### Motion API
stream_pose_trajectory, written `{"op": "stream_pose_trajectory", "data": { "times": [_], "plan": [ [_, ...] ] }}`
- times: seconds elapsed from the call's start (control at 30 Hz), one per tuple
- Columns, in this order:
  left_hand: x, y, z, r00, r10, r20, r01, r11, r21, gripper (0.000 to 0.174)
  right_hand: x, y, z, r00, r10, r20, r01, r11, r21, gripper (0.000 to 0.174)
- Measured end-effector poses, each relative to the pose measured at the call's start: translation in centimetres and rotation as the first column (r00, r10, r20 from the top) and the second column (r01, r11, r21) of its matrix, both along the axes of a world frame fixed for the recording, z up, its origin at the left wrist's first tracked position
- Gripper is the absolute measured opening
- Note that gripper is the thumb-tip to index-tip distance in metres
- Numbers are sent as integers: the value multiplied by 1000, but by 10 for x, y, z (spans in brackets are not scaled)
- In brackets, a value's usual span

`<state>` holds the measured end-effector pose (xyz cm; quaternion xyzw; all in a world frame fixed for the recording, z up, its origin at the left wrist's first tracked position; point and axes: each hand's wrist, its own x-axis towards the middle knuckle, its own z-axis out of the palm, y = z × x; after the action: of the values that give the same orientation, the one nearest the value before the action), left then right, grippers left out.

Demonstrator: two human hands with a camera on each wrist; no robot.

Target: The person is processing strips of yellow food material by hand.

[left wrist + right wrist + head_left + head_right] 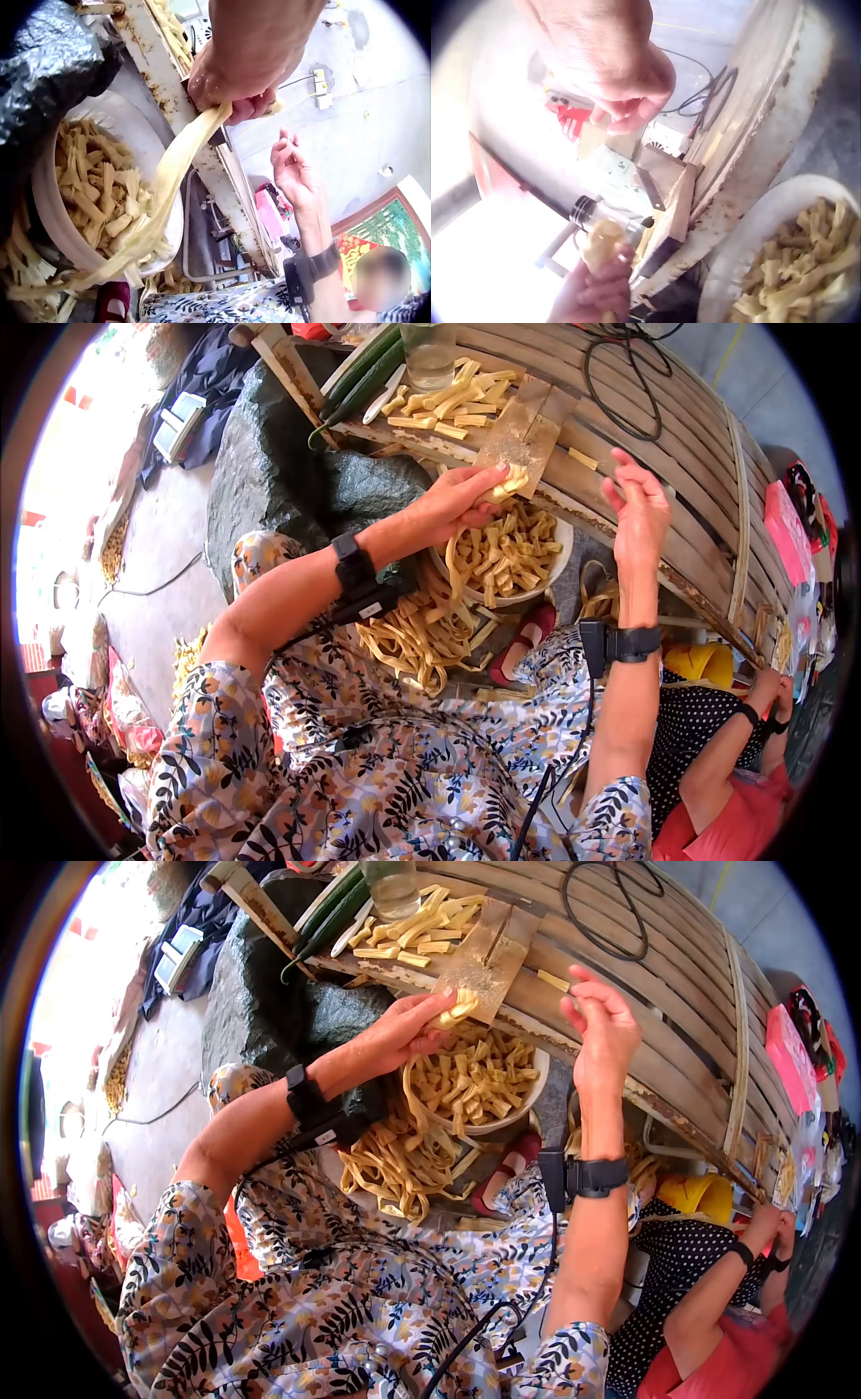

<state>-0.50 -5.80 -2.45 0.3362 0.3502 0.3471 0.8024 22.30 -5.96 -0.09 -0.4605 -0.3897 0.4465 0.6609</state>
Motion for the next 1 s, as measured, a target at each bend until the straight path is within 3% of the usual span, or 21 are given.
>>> {"op": "stream_pose_trajectory", "data": {
  "times": [0.1,0.13,0.23,0.33,0.47,0.67,0.73,0.77,0.83,1.0],
  "plan": [
    [-1,9,-1,984,28,-173,6,981,195,29,-25,-12,1,969,243,34,-235,960,-155,18],
    [-3,10,-2,984,17,-176,25,972,233,27,-32,-15,-4,956,281,84,-266,951,-160,25],
    [1,11,-4,947,57,-316,63,932,357,25,-47,-19,-10,922,277,270,-261,961,-93,18],
    [4,10,-2,962,72,-263,33,926,376,21,-55,-19,-11,893,258,368,-266,964,-31,17],
    [1,9,-3,964,60,-259,30,943,332,20,-61,-20,-11,892,287,348,-273,958,-89,15],
    [-3,10,-6,933,-87,-349,178,955,239,24,-52,-19,-20,806,249,537,-270,962,-42,6],
    [-4,11,-7,969,-158,-189,190,968,164,24,-47,-14,-27,801,170,575,-252,966,65,5],
    [-5,12,-6,976,-190,-103,202,971,129,24,-42,-16,-14,876,222,429,-197,975,-103,6],
    [-5,12,-2,979,-189,-77,198,971,133,24,-28,-10,-16,960,172,222,-139,978,-155,7],
    [-9,14,-8,968,-215,-129,235,958,167,22,-11,-7,-24,972,168,162,-135,971,-199,12]
  ]
}}
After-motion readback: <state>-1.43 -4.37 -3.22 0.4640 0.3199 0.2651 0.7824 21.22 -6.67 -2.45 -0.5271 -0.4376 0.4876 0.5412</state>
